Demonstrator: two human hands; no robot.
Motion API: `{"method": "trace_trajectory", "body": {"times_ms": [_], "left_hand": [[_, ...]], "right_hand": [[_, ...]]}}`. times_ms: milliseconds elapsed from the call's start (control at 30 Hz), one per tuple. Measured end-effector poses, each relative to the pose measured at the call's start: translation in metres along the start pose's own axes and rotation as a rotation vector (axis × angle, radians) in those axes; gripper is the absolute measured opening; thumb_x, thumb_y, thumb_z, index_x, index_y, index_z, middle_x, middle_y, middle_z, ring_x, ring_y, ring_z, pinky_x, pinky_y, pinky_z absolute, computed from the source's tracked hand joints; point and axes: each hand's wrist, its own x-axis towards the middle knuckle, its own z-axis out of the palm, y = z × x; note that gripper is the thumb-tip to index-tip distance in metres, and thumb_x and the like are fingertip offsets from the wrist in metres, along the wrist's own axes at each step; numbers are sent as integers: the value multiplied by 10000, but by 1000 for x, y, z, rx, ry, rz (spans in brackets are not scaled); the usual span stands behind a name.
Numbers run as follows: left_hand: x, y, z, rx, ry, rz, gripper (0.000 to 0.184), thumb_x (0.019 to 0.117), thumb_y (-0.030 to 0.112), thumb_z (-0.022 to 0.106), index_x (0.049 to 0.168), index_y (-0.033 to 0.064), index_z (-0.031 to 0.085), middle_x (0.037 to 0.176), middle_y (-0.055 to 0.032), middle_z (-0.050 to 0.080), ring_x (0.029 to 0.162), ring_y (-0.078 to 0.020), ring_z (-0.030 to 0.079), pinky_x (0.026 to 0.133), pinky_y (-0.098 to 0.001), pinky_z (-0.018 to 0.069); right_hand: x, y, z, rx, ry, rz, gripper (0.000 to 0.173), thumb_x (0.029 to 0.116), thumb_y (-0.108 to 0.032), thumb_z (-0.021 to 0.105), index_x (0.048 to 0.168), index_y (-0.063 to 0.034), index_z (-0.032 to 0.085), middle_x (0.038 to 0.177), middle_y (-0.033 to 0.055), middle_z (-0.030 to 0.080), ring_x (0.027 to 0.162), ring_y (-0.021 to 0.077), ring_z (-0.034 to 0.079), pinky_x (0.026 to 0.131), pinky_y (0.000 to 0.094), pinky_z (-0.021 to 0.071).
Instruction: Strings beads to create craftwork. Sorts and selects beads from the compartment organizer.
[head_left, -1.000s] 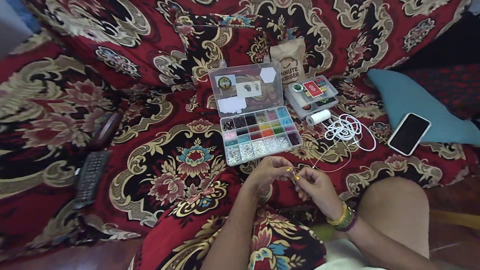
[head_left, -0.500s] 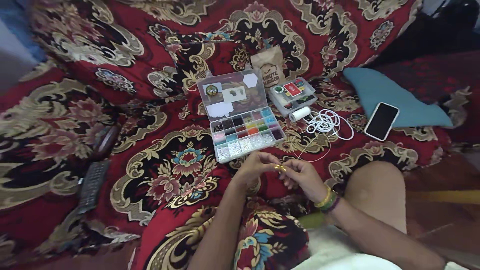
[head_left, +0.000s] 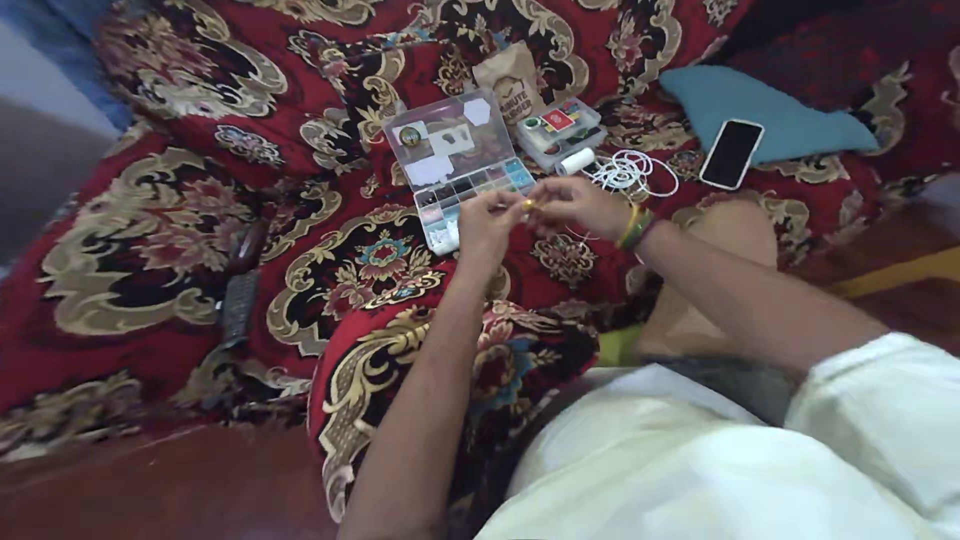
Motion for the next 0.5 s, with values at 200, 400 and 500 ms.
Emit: {"method": "trace_trajectory", "body": {"times_ms": [200,400,500], "left_hand": [[6,33,4,-356,162,-117,97,999,71,630,1034,-17,649,873,-29,697,762,-86,686,767,-275,596],[11,61,-6,-206,284,-156,199,1041,147,582,1146,-13,634,1021,-83,675,845,-120,697,748,-277,587],[19,62,-6,-183,282,-132,189,1036,145,590,1129,-10,642,1014,-79,671,866,-122,680,755,-286,573]], "right_hand": [[16,-30,-21,-34,-62,-122,159,1035,-54,553,1134,47,625,865,68,710,710,90,685,682,256,592],[18,-46,-48,-223,-164,-189,141,1024,-65,585,1069,42,665,829,56,687,689,82,661,660,256,580],[19,-46,-59,-283,-111,-196,148,1029,-96,595,1065,19,679,864,60,706,684,77,653,631,249,560]]}}
